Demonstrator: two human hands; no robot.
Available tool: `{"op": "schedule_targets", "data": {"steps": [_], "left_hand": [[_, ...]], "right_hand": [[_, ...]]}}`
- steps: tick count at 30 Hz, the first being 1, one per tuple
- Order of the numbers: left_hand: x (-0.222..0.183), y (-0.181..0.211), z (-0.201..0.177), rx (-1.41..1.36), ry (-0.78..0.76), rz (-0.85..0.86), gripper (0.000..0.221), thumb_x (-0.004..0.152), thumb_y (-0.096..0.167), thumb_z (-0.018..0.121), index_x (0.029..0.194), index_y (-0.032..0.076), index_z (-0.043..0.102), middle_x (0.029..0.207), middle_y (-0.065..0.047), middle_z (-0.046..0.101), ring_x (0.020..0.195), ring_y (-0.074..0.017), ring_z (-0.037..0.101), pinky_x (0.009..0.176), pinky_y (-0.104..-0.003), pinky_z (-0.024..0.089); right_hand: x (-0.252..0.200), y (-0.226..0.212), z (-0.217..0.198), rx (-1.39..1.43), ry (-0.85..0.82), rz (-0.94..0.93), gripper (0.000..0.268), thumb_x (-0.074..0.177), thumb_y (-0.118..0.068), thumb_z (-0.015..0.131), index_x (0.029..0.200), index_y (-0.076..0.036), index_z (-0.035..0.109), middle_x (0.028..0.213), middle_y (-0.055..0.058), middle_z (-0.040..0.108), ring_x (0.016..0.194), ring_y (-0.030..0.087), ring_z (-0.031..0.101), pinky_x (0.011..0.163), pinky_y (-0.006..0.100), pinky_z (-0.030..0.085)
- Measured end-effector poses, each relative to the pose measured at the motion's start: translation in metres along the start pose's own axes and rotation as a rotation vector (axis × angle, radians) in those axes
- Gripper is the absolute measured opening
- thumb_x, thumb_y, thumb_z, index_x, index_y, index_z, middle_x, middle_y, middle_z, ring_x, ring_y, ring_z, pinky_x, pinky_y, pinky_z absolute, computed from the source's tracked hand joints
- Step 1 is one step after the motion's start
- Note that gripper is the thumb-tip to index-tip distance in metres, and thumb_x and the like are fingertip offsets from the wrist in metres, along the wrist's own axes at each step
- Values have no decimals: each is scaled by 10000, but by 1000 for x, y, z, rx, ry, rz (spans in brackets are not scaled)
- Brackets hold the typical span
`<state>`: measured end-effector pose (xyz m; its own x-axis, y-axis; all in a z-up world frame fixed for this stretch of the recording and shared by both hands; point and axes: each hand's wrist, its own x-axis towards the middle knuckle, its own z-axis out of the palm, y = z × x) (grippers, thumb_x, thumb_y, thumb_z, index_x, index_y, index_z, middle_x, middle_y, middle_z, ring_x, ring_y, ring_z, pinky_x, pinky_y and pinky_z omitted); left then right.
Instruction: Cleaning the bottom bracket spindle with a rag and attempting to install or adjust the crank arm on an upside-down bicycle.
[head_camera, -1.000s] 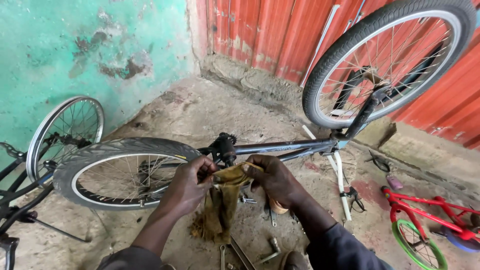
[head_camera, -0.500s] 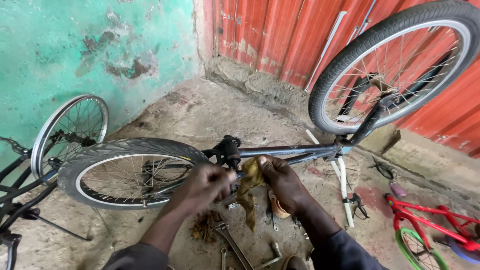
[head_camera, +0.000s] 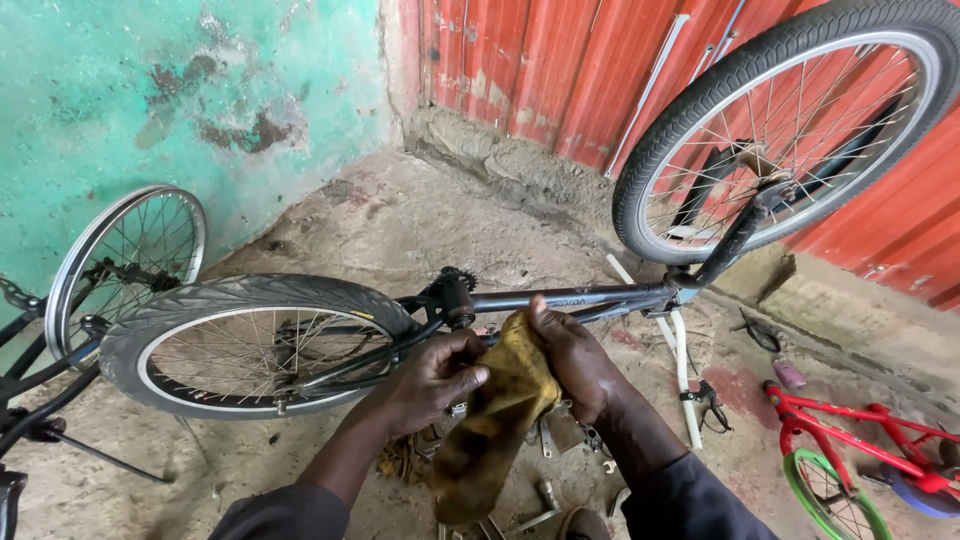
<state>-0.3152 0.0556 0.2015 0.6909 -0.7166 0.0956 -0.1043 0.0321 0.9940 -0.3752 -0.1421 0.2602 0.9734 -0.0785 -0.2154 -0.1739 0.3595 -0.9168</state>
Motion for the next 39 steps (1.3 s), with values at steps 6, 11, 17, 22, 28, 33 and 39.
{"op": "schedule_targets", "data": {"steps": [6,11,17,22,28,33,39], "left_hand": [[-18,22,-6,-138,5,-85,250,964,267,724,1097,68,652,891,-121,663,860,-228,595,774,-380,493],[-13,-16,-19,-212,50,-246,321,937,263,741,1189,64,744,1001,-108,732,930,-235,676,859,-388,559],[-17,-18,-20,-247,3,-204,412,1011,307,626,1370,118,698,1141,-113,766,1056,-234,665,939,-413,526],[-20,8,-10,-137,-14,-236,469,1010,399,607,1402,151,674,1127,-115,755,1010,-276,673,913,-431,538],[-9,4,-36,437,243,-275,268,962,350,686,1134,174,792,962,-133,792,926,-287,750,772,-397,562],[-15,-16,-47,801,263,-456,374,930,528,627,1032,196,767,975,-146,784,966,-400,740,792,-519,592],[-12,-5,-63,982,259,-534,504,1027,521,517,1272,94,626,1102,-159,694,1088,-373,699,939,-565,571]], "right_hand": [[4,6,-7,132,82,175,729,1032,-676,405,1072,10,648,787,144,725,601,215,729,418,220,504],[22,28,-19,155,36,216,517,1049,-531,496,1051,-34,639,733,99,675,453,158,594,319,154,357],[25,48,-12,79,184,369,426,1020,-260,584,1367,-20,644,1108,189,739,994,317,744,892,416,596],[24,69,2,103,250,400,475,1005,-297,584,1386,-14,610,1125,199,709,1009,325,722,891,419,582],[15,103,20,148,351,404,566,980,-361,585,1419,-5,552,1154,217,658,1034,340,683,890,426,557],[17,113,25,177,433,399,639,961,-408,585,1444,2,508,1176,231,620,1052,350,654,890,430,538],[43,99,33,211,562,404,739,935,-472,585,1477,11,449,1205,249,569,1077,364,615,889,436,512]]}}
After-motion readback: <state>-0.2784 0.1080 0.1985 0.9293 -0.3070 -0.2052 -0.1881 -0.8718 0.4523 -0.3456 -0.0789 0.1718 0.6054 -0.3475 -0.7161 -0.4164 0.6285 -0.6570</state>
